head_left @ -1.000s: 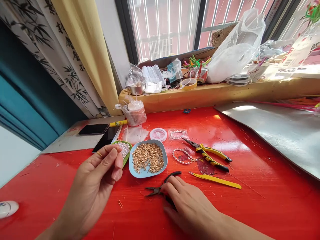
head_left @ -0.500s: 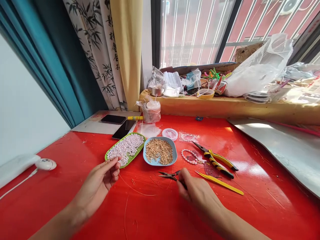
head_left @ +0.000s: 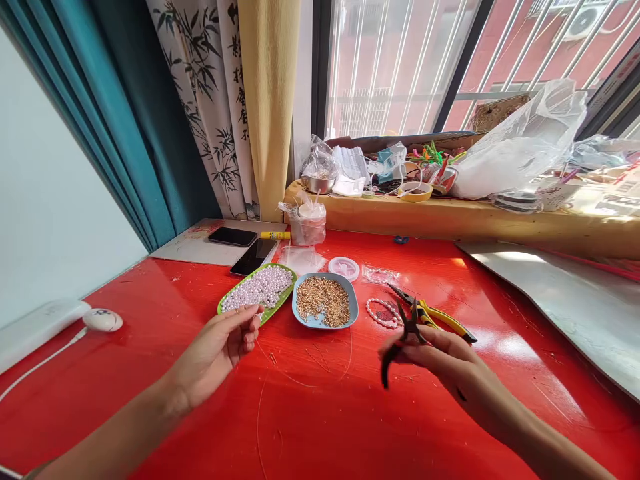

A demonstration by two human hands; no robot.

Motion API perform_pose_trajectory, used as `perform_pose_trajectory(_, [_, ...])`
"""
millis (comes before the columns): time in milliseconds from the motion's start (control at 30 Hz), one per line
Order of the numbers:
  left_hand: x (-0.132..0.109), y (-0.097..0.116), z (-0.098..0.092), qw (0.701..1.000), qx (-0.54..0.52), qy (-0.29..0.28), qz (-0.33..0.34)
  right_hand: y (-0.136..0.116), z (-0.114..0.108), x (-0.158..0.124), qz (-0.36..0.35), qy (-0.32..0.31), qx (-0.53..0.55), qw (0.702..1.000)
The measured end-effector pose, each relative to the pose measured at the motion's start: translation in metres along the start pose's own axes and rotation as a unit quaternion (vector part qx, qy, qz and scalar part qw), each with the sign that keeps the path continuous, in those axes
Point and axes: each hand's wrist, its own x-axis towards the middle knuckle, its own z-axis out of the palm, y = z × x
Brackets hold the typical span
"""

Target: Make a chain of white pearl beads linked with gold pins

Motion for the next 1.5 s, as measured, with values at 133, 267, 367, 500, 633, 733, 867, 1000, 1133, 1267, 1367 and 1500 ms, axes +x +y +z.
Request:
perform_pose_trajectory(133, [0.001,0.006,0.012,1.000,0.002,-0.023,0.015,-0.004,-0.001,-0.024,-0.070,-0.017,-0.256,0.964])
perform_pose_trajectory(267, [0.003,0.011,0.032,0.999,0.014,-0.026,0.028,0.003,0.027,-0.041,-0.229,0.006,-0.469,0.853])
perform_pose_trajectory(367, [0.007,0.013,0.045,0.999,0.007,-0.023,0.049,0.014,0.046,-0.044,-0.236,0.007,-0.505,0.830])
perform_pose_trajectory(500, [0.010,0.011,0.057,0.998,-0.008,-0.039,0.056,0.025,0.054,-0.045,-0.209,0.020,-0.493,0.844])
perform_pose_trajectory(633, [0.004,0.008,0.063,0.996,-0.014,-0.056,0.062,0.020,0.048,-0.047,-0.182,-0.002,-0.455,0.872])
perform_pose_trajectory(733, [-0.002,0.007,0.065,0.995,-0.012,-0.070,0.073,0.005,0.039,-0.045,-0.142,-0.039,-0.410,0.900])
perform_pose_trajectory(867, [-0.007,0.005,0.065,0.992,-0.023,-0.099,0.073,-0.009,0.033,-0.030,-0.004,-0.109,-0.205,0.973])
perform_pose_trajectory(1000, [-0.012,0.000,0.066,0.989,-0.031,-0.112,0.094,-0.005,0.040,-0.009,0.171,-0.149,0.350,0.909])
perform_pose_trajectory(1133, [-0.013,-0.004,0.064,0.986,-0.019,-0.105,0.127,-0.006,0.039,0.007,0.156,-0.030,0.453,0.877])
perform_pose_trajectory(1267, [-0.011,-0.005,0.056,0.987,-0.056,-0.070,0.136,-0.013,0.022,0.016,0.131,0.001,0.454,0.881])
perform_pose_trajectory(1367, [-0.009,-0.005,0.050,0.987,-0.099,-0.048,0.118,-0.015,0.009,0.023,0.111,0.009,0.444,0.889])
perform_pose_trajectory(1500, [-0.012,-0.004,0.048,0.988,-0.132,-0.031,0.079,-0.020,-0.002,0.037,0.079,0.027,0.443,0.892])
